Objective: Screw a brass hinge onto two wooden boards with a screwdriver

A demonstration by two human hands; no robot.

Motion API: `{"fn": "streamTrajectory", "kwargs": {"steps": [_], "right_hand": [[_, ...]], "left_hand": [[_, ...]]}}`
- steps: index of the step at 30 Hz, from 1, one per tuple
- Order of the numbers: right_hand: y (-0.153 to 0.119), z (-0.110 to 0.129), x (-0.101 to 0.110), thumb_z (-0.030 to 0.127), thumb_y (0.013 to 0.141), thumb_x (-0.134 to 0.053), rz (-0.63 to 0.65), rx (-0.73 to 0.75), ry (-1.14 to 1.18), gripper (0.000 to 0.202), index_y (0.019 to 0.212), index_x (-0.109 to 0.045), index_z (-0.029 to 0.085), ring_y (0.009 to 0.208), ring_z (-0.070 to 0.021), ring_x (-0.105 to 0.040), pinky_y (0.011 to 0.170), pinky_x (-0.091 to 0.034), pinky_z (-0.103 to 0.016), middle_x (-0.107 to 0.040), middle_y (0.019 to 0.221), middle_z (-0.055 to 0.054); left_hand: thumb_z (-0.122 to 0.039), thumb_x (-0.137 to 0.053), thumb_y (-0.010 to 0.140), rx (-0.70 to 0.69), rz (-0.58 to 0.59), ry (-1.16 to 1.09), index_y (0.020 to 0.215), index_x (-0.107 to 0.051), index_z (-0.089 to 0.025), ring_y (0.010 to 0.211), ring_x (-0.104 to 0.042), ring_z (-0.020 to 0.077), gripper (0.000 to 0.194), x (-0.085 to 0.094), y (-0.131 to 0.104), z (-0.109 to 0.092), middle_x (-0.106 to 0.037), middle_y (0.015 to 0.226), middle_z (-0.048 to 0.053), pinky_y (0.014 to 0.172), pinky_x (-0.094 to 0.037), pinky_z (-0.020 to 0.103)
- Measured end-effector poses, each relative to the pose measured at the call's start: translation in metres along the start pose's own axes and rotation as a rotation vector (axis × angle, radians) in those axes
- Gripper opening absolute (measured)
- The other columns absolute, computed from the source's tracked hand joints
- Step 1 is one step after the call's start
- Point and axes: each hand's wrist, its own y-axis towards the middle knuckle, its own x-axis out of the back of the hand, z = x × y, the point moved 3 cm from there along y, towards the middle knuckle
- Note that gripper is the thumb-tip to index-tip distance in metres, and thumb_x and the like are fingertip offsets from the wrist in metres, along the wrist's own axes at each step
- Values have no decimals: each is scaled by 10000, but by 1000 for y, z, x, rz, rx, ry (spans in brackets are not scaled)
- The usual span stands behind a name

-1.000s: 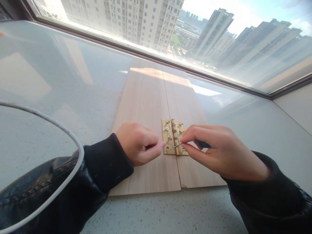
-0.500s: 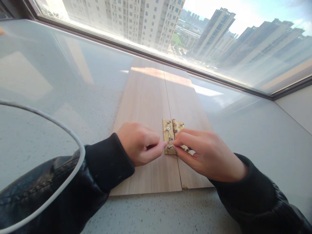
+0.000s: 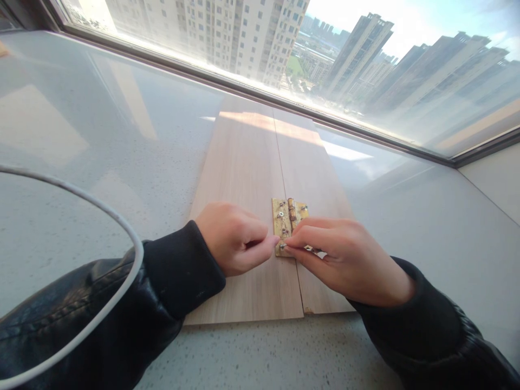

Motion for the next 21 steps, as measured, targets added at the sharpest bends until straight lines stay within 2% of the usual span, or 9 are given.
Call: {"fn": "streamTrajectory", "kwargs": {"steps": [11,18,21], "right_hand": [[3,-2,-2,205,839,-491,-51,-25,-75,179,693,-583,155,601,-116,-501,549,-349,-244,-574,646,-21],[1,3,1,184,834,-488,3,-11,-45,152,772,-623,154,633,-124,-522,576,-369,-244,-589,680,-29],[0,4,2,195,838,-482,28,-11,-35,169,747,-620,160,621,-123,-512,567,-363,-244,-578,665,-27]], "left_hand": [[-266,-478,786,1,15,11,407,-311,-164,401,-261,81,426,0,0,-1,-306,395,-47,427,-160,289],[-268,-490,778,11,16,2,409,-313,-160,408,-270,81,423,0,-1,0,-325,394,-45,430,-160,283],[-263,-492,776,12,9,0,409,-311,-158,409,-261,79,422,0,-1,0,-320,393,-47,430,-159,280]]}}
